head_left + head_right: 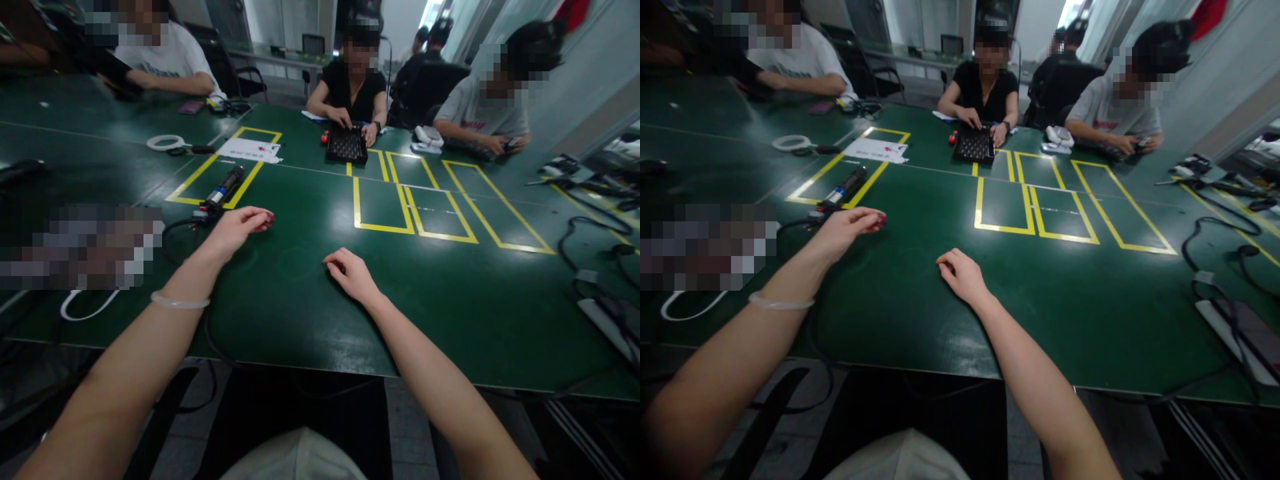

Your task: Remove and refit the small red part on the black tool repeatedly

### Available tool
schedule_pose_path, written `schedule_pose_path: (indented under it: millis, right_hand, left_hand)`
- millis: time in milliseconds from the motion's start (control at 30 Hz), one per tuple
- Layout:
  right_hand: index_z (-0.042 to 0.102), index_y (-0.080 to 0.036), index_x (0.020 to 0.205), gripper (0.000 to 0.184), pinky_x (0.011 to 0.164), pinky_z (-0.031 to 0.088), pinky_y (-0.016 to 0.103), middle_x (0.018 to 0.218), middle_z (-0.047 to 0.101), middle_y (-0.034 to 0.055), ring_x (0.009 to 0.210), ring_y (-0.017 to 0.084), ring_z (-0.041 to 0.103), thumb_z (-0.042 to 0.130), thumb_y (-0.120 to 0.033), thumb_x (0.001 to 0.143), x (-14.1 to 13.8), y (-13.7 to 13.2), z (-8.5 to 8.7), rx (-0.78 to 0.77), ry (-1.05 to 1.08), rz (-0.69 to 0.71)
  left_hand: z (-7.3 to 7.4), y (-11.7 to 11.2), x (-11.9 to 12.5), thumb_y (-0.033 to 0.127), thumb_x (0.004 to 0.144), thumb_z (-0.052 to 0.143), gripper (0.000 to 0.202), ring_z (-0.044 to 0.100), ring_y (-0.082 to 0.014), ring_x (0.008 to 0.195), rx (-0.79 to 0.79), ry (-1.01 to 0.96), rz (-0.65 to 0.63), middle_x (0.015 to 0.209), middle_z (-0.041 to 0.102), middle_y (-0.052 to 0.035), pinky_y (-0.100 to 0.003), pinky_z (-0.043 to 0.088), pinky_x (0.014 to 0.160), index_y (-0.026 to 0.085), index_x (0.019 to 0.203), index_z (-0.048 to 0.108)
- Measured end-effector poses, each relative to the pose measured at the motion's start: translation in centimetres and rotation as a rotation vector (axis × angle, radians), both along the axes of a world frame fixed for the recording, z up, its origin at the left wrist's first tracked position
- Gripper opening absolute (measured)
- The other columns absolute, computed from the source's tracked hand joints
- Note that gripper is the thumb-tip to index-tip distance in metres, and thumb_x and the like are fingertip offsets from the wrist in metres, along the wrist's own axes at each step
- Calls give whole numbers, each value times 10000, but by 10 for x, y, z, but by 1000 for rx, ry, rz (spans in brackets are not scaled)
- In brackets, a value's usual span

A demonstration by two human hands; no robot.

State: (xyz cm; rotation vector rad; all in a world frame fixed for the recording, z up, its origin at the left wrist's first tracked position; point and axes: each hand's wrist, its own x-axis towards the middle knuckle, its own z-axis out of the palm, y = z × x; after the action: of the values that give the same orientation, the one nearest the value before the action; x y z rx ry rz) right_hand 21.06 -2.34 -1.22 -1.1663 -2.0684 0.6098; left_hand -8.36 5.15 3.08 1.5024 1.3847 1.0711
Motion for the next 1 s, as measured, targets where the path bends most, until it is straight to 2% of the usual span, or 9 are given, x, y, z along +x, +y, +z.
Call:
schedule_pose_path:
  millis: [100, 167, 300, 400, 533, 667, 800, 1000]
  right_hand:
    - [683, -186, 956, 149, 695, 446, 272, 843, 639, 28, 716, 141, 572, 546, -232, 920, -1, 1, -1, -49, 129, 11]
    - [678, -184, 971, 156, 692, 458, 273, 827, 663, 23, 707, 139, 587, 561, -272, 916, -2, 1, -3, -145, 255, 25]
    - [653, -188, 938, 221, 639, 464, 258, 750, 674, 7, 643, 124, 586, 608, -401, 900, -4, 2, -4, -323, 457, 41]
    - [637, -193, 866, 314, 608, 456, 254, 720, 672, 8, 615, 119, 575, 650, -506, 865, -6, 2, -2, -380, 529, 39]
    - [634, -196, 890, 379, 623, 488, 265, 743, 687, 16, 636, 126, 610, 689, -566, 826, -9, 1, 0, -468, 616, 69]
    - [625, -202, 889, 406, 633, 506, 268, 774, 708, 21, 655, 128, 635, 709, -589, 801, -10, 2, 1, -514, 668, 79]
    - [611, -201, 876, 423, 622, 516, 265, 757, 712, 16, 642, 126, 646, 742, -588, 768, -10, 3, 0, -529, 688, 86]
    - [573, -199, 863, 371, 607, 522, 258, 750, 729, 15, 613, 124, 665, 744, -516, 775, -9, 2, -1, -570, 708, 110]
  left_hand:
    - [9, -21, 39, 406, 780, 741, 356, 678, -208, 903, -55, -55, -206, 1016, 733, -106, -388, 534, 893, 135, 1005, 692]
    - [13, -32, 57, 392, 780, 748, 341, 694, -213, 899, -88, -95, -322, 997, 741, -115, -408, 530, 906, 130, 983, 667]
    - [9, -43, 72, 372, 803, 726, 304, 714, -221, 904, -154, -120, -454, 950, 752, -115, -419, 523, 914, 137, 967, 623]
    - [2, -46, 74, 382, 823, 698, 282, 711, -223, 913, -74, -32, -478, 943, 746, -97, -394, 530, 878, 154, 968, 614]
    - [-1, -52, 77, 330, 884, 632, 169, 680, -211, 925, 276, 325, -459, 961, 719, -59, -362, 505, 860, 185, 970, 624]
    - [-2, -60, 83, 286, 935, 572, 122, 647, -224, 962, 576, 631, -477, 983, 698, -66, -381, 454, 910, 188, 995, 615]
    - [-4, -64, 86, 288, 983, 504, 140, 631, -226, 992, 644, 687, -510, 1023, 680, -82, -374, 445, 912, 187, 1003, 599]
    - [-9, -63, 84, 270, 972, 535, 115, 636, -206, 980, 601, 593, -527, 1033, 678, -62, -350, 455, 888, 194, 1043, 584]
